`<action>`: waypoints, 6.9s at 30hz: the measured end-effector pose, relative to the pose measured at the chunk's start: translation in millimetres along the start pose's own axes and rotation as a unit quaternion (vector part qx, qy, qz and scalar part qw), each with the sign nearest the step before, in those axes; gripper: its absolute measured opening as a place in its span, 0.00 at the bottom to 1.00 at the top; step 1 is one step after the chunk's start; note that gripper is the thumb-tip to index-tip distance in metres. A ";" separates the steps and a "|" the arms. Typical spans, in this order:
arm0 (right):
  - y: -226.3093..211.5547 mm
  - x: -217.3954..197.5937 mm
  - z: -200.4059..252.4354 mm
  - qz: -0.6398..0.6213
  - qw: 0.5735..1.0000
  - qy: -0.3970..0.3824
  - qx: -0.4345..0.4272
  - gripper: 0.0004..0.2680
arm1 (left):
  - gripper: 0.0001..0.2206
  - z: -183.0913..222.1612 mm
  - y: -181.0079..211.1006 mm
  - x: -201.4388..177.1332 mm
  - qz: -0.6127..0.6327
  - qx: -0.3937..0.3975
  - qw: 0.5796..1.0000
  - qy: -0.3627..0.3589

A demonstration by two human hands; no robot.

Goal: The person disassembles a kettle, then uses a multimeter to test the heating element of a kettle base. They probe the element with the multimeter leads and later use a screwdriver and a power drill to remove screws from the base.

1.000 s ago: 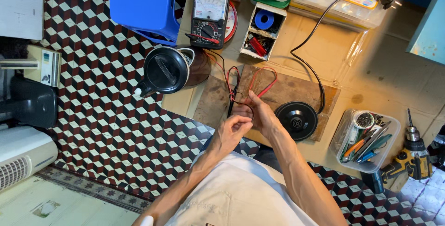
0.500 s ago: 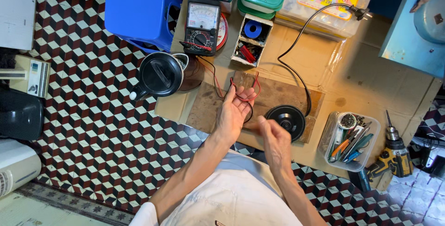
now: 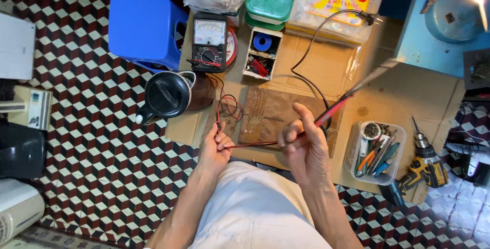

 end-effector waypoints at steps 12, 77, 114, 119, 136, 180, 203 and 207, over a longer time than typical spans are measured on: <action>-66.5 -80.7 43.5 0.048 0.936 0.288 -0.196 0.12 | 0.16 -27.5 -17.3 -10.3 -0.446 -0.037 0.894 -0.033; -149.2 -294.3 -99.4 0.641 0.693 0.325 0.052 0.16 | 0.17 123.6 -101.8 208.6 -0.405 0.164 0.851 -0.291; -96.7 -84.9 6.4 0.244 0.949 0.179 0.092 0.07 | 0.20 129.7 -123.0 215.1 -0.640 0.439 0.547 -0.313; -95.3 -89.4 5.8 0.248 0.946 0.185 0.095 0.07 | 0.19 130.0 -124.0 213.6 -0.641 0.422 0.561 -0.310; -99.1 -97.2 36.2 0.324 0.923 0.190 0.080 0.09 | 0.15 111.9 -131.2 198.9 -0.594 0.290 0.682 -0.314; -52.9 -120.0 54.2 0.583 0.779 0.147 0.177 0.13 | 0.13 93.8 -135.4 129.9 -0.485 0.242 0.810 -0.223; -55.2 -194.8 62.8 0.420 0.827 0.311 0.205 0.20 | 0.12 35.0 -99.1 124.5 -0.683 0.276 0.638 -0.225; -74.9 -183.6 43.4 0.380 0.868 0.283 0.148 0.14 | 0.10 5.3 -131.1 134.8 -0.708 0.312 0.558 -0.299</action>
Point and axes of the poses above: each hand's wrist, its own z-axis away from the middle knuckle, its own x-axis out of the palm, y = z × x, the point moved 3 cm from there along -z, towards the middle knuckle, and after that the axes turned 14 degrees about x, right-handed, at the moved point
